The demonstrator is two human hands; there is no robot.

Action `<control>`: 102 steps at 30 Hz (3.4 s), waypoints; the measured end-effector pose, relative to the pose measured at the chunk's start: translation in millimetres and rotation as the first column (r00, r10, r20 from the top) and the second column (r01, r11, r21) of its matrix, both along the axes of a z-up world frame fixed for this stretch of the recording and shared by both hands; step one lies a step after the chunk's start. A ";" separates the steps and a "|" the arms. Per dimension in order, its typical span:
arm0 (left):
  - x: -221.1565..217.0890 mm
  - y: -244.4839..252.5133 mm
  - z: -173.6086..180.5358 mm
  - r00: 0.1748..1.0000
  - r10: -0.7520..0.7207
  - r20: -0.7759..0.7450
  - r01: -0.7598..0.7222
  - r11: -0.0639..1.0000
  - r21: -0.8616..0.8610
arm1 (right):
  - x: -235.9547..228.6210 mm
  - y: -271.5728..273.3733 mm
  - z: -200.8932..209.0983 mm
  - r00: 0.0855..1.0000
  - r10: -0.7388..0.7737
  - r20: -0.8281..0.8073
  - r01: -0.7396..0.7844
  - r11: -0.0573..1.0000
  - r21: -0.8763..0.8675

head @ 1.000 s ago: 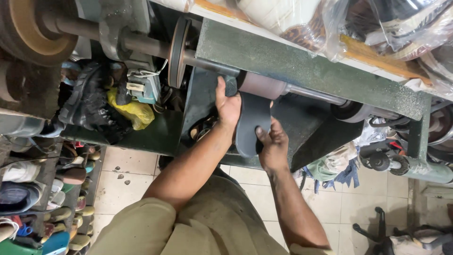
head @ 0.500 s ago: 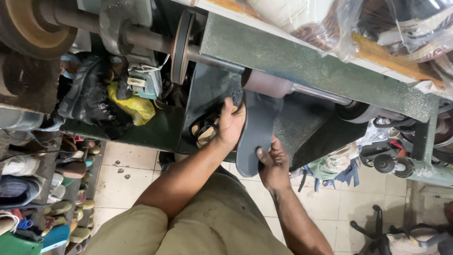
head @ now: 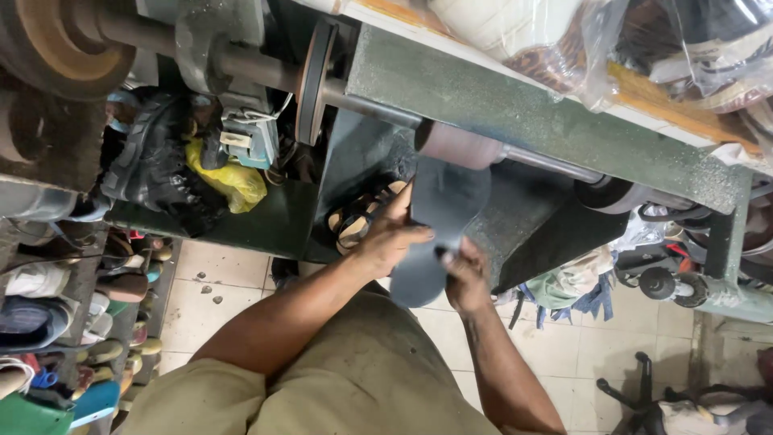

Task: Sand the edges of a shoe sole using a belt sander and inspect the work at a repair bench

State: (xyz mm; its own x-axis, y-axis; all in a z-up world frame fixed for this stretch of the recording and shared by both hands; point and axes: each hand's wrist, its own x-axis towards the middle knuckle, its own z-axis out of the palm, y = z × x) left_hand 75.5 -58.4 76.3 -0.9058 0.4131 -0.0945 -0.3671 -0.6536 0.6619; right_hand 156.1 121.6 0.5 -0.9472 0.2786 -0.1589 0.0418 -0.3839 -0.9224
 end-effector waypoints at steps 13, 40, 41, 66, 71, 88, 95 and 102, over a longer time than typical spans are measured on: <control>-2.4 -49.4 9.5 0.987 -0.075 -0.142 -0.013 0.844 -0.536 | -126.1 -54.3 83.1 0.875 -0.003 -0.483 -0.462 0.290 -0.838; 52.7 -83.9 17.6 0.968 -0.147 -0.202 -0.056 0.659 -0.750 | -100.2 -73.7 73.3 0.908 -0.122 -0.401 -0.317 0.425 -0.848; 48.7 -81.9 17.7 0.957 -0.135 -0.255 -0.101 0.670 -0.736 | -107.9 -74.8 85.5 0.895 -0.088 -0.437 -0.361 0.434 -0.826; 33.0 -69.9 61.6 0.932 -0.235 -0.278 -0.064 0.645 -0.761 | -80.4 -75.3 121.6 0.886 -0.120 -0.448 -0.369 0.403 -0.837; 18.0 -60.9 31.0 0.949 -0.219 -0.226 -0.052 0.599 -0.799 | -103.4 -62.6 109.1 0.835 -0.032 -0.550 -0.487 0.423 -0.764; -67.5 -8.5 24.6 0.992 0.048 -0.120 -0.115 0.758 -0.642 | -117.5 -68.7 87.6 0.930 -0.029 -0.366 -0.323 0.408 -0.854; -61.6 -35.3 42.8 0.990 -0.114 -0.082 0.006 0.621 -0.784 | -91.7 -54.2 61.9 0.957 0.038 -0.289 -0.248 0.623 -0.741; -66.9 -65.1 90.9 0.413 -0.893 -0.181 -0.183 0.113 -0.976 | -49.6 6.8 53.8 0.906 0.272 -0.323 0.240 0.297 0.924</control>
